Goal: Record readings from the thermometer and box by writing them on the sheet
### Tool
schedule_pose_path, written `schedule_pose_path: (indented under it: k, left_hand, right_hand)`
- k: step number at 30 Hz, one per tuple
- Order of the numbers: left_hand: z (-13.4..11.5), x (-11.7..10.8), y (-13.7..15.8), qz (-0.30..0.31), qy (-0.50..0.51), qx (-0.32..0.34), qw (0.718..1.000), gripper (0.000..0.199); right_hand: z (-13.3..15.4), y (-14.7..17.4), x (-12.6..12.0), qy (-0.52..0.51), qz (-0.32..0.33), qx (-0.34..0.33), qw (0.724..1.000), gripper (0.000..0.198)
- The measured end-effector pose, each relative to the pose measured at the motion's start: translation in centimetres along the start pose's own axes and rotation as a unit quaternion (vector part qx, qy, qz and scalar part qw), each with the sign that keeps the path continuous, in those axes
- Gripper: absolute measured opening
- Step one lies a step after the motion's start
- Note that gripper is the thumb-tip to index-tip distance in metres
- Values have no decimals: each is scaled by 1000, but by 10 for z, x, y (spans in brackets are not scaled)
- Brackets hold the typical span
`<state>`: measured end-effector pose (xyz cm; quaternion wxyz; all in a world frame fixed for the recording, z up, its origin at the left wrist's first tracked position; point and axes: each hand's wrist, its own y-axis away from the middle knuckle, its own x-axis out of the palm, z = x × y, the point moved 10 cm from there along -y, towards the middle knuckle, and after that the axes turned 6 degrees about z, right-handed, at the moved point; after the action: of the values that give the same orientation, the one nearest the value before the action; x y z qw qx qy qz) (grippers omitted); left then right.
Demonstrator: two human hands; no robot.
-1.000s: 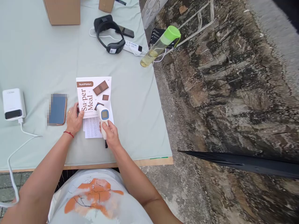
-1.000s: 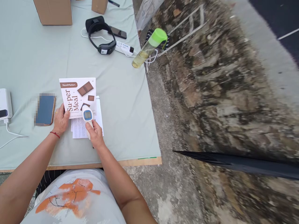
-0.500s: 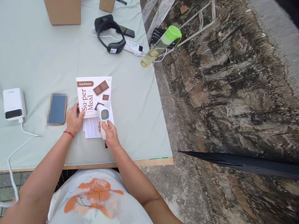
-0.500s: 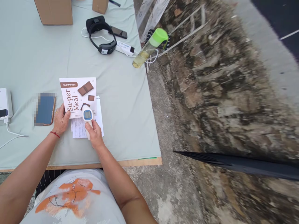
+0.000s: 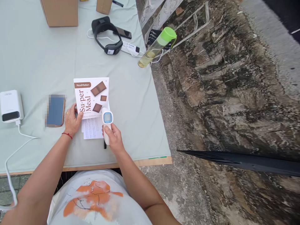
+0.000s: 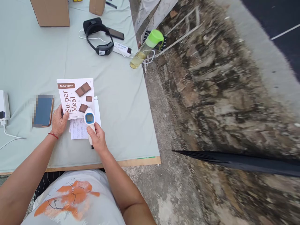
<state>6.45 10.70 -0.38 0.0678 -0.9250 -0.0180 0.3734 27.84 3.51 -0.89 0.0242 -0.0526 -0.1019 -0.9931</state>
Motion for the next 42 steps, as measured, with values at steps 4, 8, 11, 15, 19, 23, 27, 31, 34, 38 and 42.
schedule_pose_path:
  k: [4,8,11,15,19,23,27,31,34,38,42]
  left_hand:
    - [4,0,-1,0,2,-3,1000,78]
    - [6,-1,-3,-5,8,-6,1000,74]
    - [8,-2,-4,-3,19,-9,1000,77]
    - [11,-1,-5,3,31,-13,999,83]
    - [15,1,-4,8,35,-19,999,84]
    - [18,3,-3,10,37,-18,999,92]
    - [16,4,-1,12,23,-2,1000,90]
    - [12,4,0,14,28,9,999,89]
    - [11,5,0,16,36,11,999,93]
    - [11,6,2,18,53,10,998,98]
    - [11,7,3,14,57,20,998,98]
  right_hand:
    - [4,10,-16,7,-23,-9,1000,45]
    - [0,16,-32,4,-42,-13,999,43]
    - [-1,18,-41,3,-52,-18,998,42]
    - [0,18,-49,8,-67,-18,998,44]
    - [0,18,-55,6,-78,-13,997,44]
    - [-7,15,-61,6,-89,-10,996,43]
    - [-13,10,-78,70,-120,-11,990,42]
    - [-24,8,-115,197,-212,10,957,59]
    - [-31,7,-138,298,-253,31,920,67]
    - [-37,5,-153,370,-259,50,891,64]
    - [-36,5,-150,436,-246,44,865,56]
